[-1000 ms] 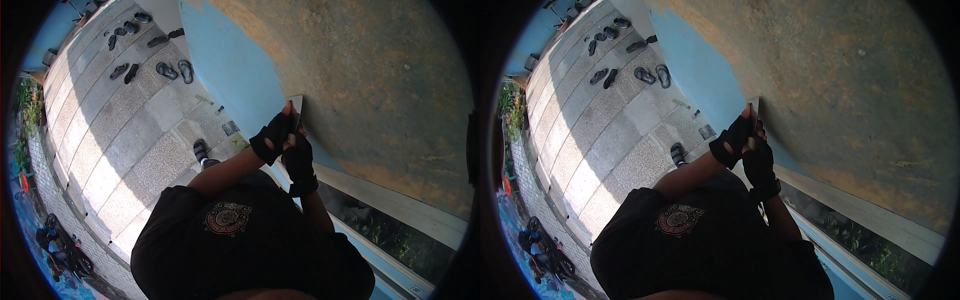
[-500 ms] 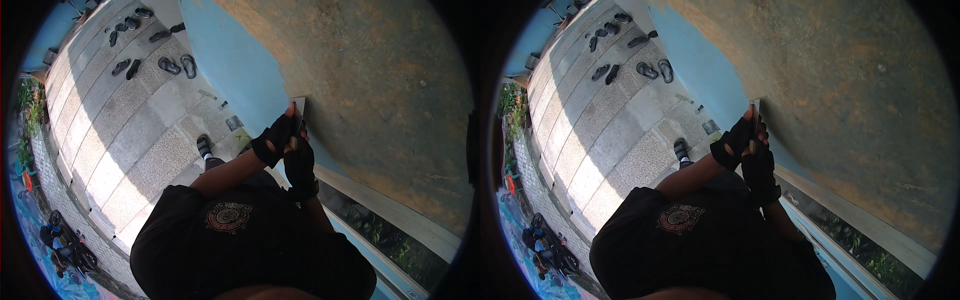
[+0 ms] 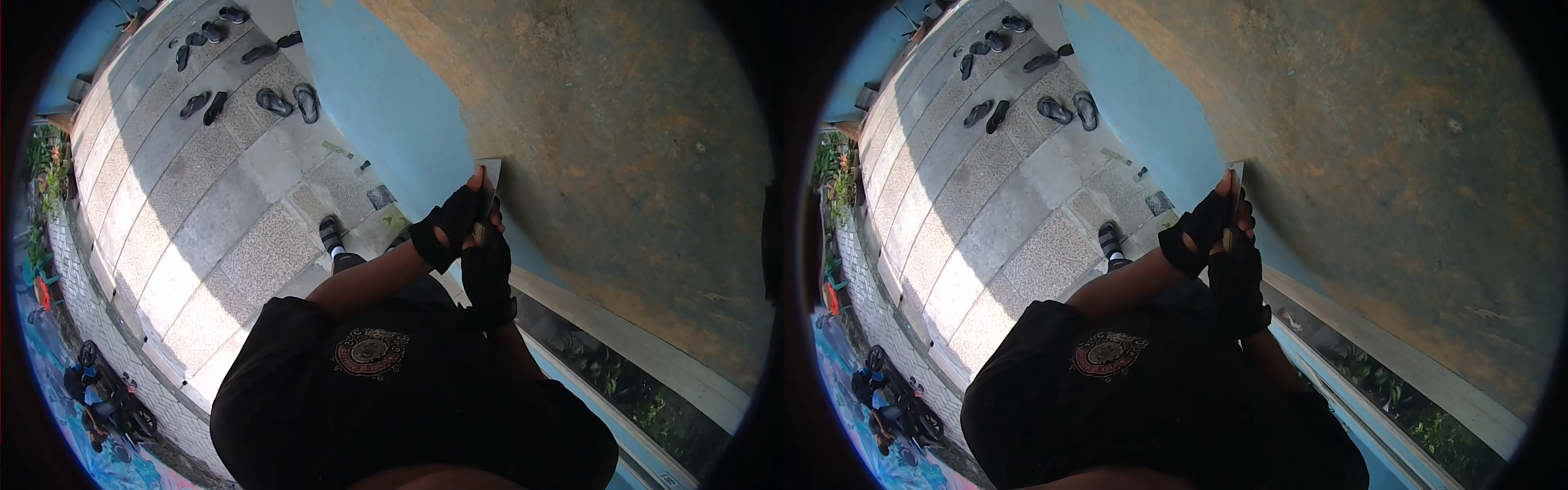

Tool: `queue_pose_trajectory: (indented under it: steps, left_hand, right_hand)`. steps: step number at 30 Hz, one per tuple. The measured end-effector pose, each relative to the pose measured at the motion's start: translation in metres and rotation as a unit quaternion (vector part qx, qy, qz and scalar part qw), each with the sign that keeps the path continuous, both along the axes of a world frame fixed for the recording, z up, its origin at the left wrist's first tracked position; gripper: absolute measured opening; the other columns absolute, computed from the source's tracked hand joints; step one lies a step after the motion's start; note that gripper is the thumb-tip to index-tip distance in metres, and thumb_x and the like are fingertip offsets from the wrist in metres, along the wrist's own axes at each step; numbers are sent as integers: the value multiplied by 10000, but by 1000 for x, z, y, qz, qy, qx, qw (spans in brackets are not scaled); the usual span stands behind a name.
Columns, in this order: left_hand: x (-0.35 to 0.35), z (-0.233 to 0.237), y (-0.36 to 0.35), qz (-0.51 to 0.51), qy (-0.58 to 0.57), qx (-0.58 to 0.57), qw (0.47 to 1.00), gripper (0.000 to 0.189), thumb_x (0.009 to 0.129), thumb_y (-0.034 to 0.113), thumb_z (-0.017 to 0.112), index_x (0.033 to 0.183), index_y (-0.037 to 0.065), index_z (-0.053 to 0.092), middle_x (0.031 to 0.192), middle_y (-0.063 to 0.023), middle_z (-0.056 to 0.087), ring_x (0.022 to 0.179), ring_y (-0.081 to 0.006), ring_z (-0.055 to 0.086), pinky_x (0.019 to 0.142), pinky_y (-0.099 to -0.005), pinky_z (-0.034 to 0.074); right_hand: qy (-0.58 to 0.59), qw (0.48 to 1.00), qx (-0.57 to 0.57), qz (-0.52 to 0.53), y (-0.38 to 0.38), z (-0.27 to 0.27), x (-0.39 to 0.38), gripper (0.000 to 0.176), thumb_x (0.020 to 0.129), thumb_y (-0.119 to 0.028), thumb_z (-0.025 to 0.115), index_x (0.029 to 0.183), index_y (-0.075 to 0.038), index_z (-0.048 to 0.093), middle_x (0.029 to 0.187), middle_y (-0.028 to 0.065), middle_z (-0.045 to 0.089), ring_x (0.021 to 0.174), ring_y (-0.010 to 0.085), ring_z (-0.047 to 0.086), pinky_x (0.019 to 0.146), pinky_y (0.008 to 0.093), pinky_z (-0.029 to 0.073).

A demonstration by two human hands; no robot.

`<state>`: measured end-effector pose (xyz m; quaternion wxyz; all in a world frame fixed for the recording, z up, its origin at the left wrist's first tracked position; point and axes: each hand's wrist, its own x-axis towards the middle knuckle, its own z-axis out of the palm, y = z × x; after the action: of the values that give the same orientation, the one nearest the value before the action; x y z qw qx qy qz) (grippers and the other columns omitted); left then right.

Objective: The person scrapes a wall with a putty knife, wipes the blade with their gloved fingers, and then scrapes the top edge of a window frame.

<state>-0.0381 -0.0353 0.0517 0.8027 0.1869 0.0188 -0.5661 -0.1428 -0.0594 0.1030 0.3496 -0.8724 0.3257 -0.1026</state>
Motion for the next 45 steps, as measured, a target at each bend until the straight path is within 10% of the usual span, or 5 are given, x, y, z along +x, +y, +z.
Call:
queue_pose_trajectory:
  steps: [9, 12, 14, 17, 45]
  left_hand:
    - [10, 8, 5, -6, -37, -5, 999, 604, 970, 713, 442, 839, 131, 533, 661, -66, 555, 691, -245, 632, 680, -386, 521]
    - [20, -5, 7, -34, 0, -16, 999, 569, 984, 668, 467, 870, 116, 545, 676, -80, 581, 691, -247, 654, 666, -381, 534]
    - [18, -6, 8, -30, 4, -15, 999, 536, 1000, 629, 484, 914, 105, 556, 693, -85, 613, 694, -246, 677, 651, -376, 549]
    - [9, -11, 5, -9, -30, -33, 999, 553, 997, 642, 475, 915, 102, 563, 699, -84, 619, 708, -247, 680, 658, -373, 551]
    - [34, -2, 7, -35, 9, 27, 999, 561, 985, 683, 452, 817, 154, 530, 670, -48, 531, 733, -252, 634, 692, -397, 532]
  right_hand:
    - [-6, 995, 90, -37, 1, -4, 6, 233, 935, -128, 614, 1128, -5, 655, 937, 107, 691, 843, 213, 667, 747, 350, 524]
    - [24, 995, 98, 6, 1, -8, 6, 355, 914, -185, 633, 1231, -28, 599, 1036, 205, 674, 1010, 381, 677, 838, 479, 534]
    - [-4, 997, 45, -68, 11, -14, 10, 224, 938, -107, 616, 1138, -15, 654, 935, 82, 686, 850, 182, 661, 739, 329, 521]
    - [-2, 997, 70, -42, 5, -11, 4, 220, 942, -107, 619, 1138, -15, 654, 923, 68, 676, 838, 158, 652, 721, 317, 519]
    - [-44, 997, 65, -12, 4, -16, 22, 199, 946, -90, 605, 1124, -6, 637, 934, 59, 659, 844, 162, 637, 737, 321, 517]
